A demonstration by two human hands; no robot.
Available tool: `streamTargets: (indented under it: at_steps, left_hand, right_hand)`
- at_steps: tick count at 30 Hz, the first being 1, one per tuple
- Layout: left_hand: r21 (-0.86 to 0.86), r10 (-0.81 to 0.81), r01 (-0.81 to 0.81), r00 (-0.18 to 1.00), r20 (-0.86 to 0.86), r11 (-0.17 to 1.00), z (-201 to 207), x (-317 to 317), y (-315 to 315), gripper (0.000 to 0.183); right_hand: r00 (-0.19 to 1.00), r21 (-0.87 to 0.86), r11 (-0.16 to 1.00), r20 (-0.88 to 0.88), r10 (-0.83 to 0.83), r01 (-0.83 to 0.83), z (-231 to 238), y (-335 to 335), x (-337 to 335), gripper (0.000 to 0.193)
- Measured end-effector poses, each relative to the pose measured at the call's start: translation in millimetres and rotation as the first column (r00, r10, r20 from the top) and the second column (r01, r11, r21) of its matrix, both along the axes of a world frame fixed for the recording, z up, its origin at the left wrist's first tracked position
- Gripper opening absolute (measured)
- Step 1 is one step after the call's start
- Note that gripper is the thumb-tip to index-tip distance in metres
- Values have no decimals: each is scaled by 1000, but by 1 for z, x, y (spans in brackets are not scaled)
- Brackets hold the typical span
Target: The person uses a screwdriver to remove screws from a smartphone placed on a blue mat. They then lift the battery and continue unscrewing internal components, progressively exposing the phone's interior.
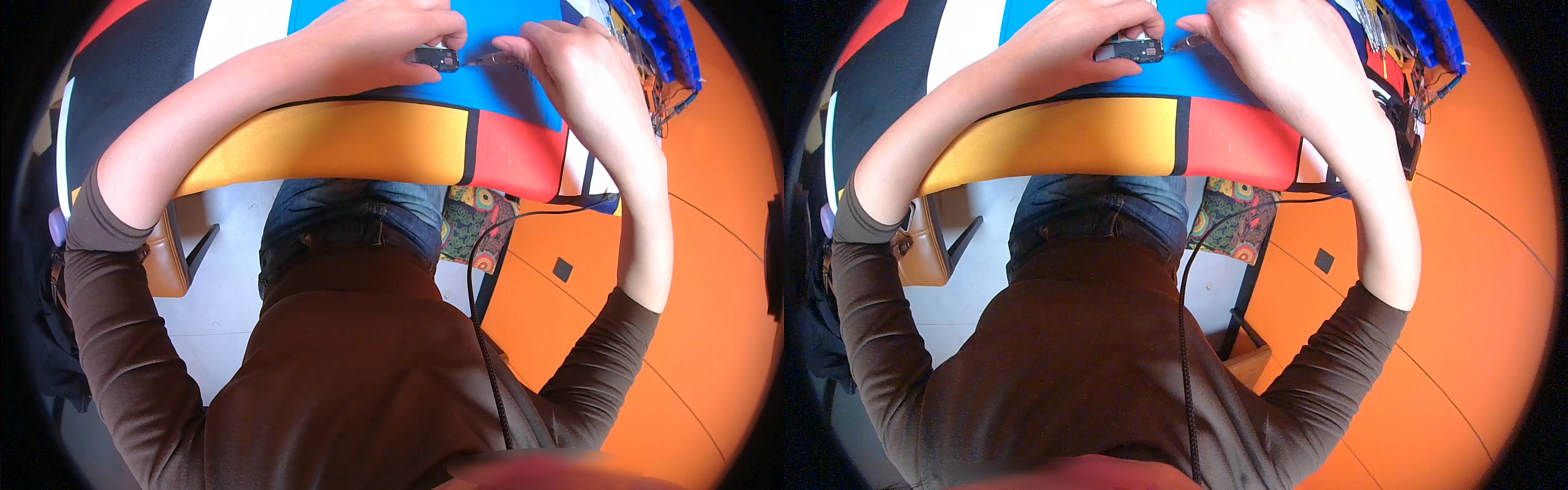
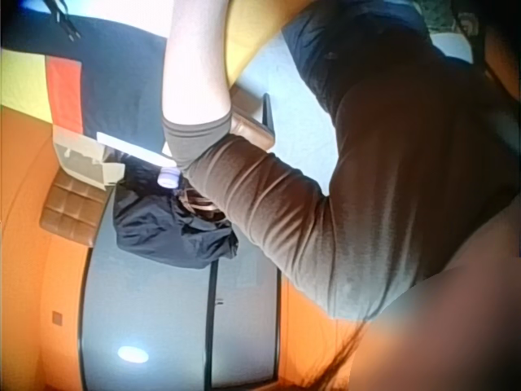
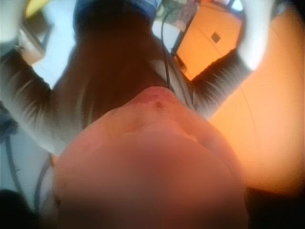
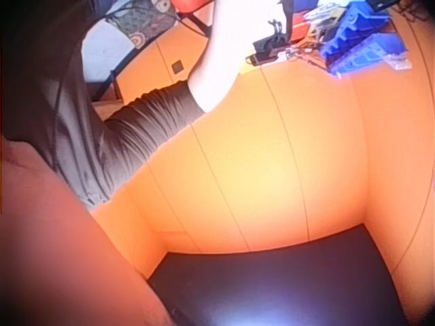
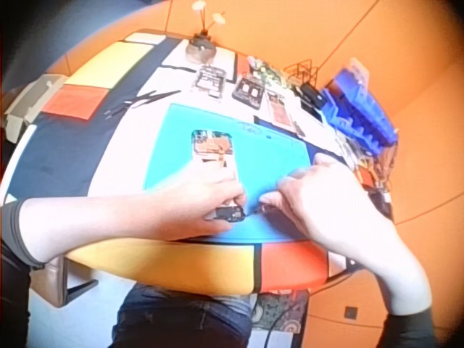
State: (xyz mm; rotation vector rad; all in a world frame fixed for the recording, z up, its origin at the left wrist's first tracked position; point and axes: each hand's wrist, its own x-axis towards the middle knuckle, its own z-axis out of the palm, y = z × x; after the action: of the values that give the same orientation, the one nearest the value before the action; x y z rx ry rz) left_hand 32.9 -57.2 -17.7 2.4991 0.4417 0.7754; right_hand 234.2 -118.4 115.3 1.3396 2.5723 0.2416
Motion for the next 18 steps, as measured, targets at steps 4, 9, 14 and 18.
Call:
streamTargets:
  at_steps: [4,9,14,18]
  left_hand:
    - [-57,-1,1,1000,-4,998,-1,0,-1,35]
    - [-71,-14,14,1000,-9,997,0,0,0,35]
    - [-64,-20,20,1000,-9,998,1,-1,0,36]
    - [-100,-11,7,999,-41,995,2,0,0,35]
  right_hand:
    - [979,47,982,-82,184,-181,2,1,1,23]
    - [995,-26,996,-41,89,-91,6,-5,1,17]
    - [995,39,999,89,33,-36,0,-2,3,23]
    - [994,-81,993,-84,76,-83,5,-6,5,13]
